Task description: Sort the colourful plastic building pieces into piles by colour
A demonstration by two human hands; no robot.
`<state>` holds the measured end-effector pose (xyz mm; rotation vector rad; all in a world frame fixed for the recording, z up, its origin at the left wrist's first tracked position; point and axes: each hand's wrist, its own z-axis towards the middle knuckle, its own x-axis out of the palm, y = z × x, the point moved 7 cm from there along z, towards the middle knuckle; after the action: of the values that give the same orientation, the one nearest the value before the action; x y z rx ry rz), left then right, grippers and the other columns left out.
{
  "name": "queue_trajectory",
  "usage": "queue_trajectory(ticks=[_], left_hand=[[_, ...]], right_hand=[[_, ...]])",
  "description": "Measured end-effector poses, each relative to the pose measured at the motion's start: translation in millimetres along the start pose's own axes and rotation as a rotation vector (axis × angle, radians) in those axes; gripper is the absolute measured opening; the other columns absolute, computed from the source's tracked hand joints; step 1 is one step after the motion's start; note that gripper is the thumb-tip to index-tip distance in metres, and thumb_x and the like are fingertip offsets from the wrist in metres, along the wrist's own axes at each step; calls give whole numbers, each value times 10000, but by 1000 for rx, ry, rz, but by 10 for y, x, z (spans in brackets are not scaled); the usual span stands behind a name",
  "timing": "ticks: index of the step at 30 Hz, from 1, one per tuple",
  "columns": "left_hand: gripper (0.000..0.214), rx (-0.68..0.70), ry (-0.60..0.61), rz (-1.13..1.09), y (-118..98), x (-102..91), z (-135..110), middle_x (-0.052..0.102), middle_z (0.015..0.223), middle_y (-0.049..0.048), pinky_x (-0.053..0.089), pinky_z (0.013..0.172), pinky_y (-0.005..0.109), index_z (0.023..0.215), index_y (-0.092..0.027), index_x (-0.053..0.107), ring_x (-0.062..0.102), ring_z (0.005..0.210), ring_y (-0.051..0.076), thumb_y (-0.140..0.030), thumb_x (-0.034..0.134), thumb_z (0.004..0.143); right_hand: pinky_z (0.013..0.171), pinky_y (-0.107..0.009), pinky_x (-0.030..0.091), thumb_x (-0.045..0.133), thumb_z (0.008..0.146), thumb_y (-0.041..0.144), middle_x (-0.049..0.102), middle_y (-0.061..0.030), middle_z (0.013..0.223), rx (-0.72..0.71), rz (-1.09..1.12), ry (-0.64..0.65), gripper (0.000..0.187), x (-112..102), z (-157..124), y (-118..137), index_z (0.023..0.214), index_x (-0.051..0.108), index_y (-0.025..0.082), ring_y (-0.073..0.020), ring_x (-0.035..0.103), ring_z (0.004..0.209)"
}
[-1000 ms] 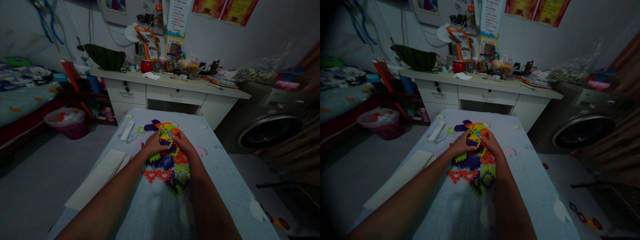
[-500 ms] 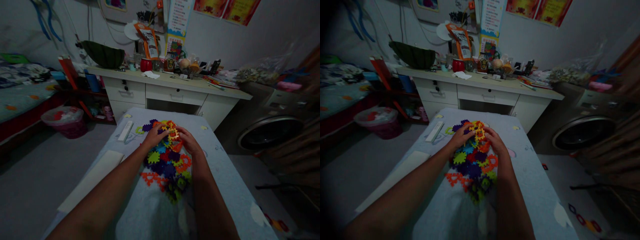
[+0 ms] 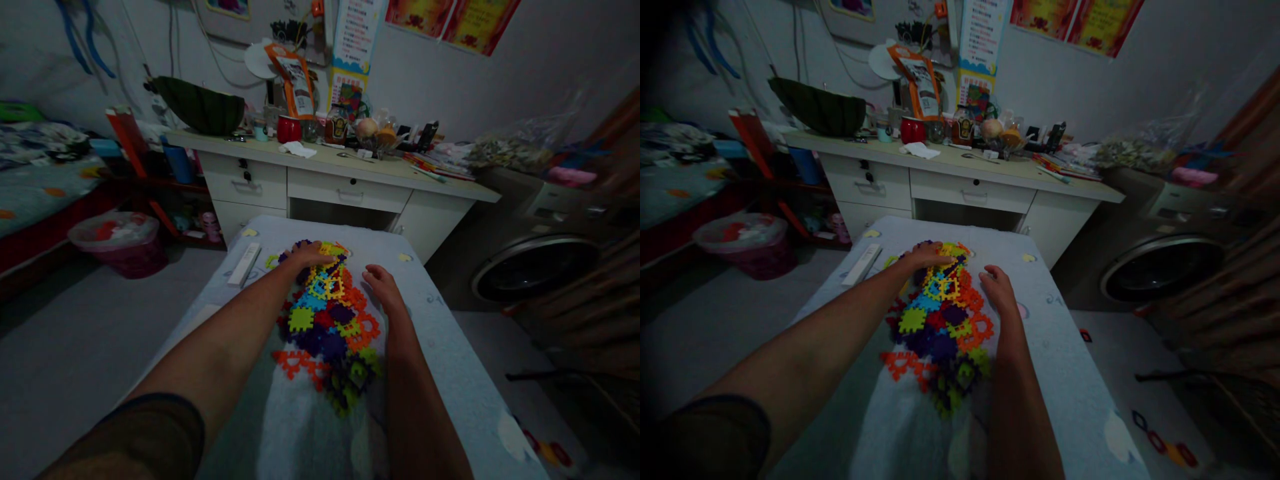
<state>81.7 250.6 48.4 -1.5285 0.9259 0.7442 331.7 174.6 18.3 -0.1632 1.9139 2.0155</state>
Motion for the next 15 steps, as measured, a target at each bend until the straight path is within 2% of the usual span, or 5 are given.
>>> queue_trajectory(ticks=[2,5,8,12,15], left_hand=[[886,70,54,-5,-88,79,-3,536,1401,208,340,1017,638,1266,-248,608,443,1309,485,-718,717,523],[631,220,88,-33,-217,141,-78,678,1196,129,440,974,486,1056,-236,685,581,1168,381,-599,745,544],[457,336,120,-47,-275,148,-245,721,1055,53,482,916,368,937,-246,700,635,1046,298,-488,749,552],[356,486,124,-59,-310,55,-613,706,1069,24,462,953,326,967,-251,701,617,1063,259,-377,681,635],[361,676,125,-118,-362,-57,-987,675,1109,41,470,953,336,1071,-235,674,617,1043,238,-357,599,740]], right_hand=[[1049,-479,426,702,711,483,664,-95,1171,4,-46,41,466,59,-6,-41,1088,660,214,-254,603,1105],[1047,-454,435,708,715,489,629,-102,1246,18,-51,98,541,165,-39,-58,1176,616,221,-255,580,1172],[991,-431,481,704,728,484,620,-94,1256,68,49,168,614,279,-83,-54,1270,543,243,-243,605,1135],[966,-410,498,698,741,466,664,-67,1172,34,181,276,539,399,-150,113,1212,563,244,-227,634,1045],[982,-409,486,709,729,470,686,-45,1100,-16,185,333,488,447,-210,308,1144,611,231,-231,627,1038]])
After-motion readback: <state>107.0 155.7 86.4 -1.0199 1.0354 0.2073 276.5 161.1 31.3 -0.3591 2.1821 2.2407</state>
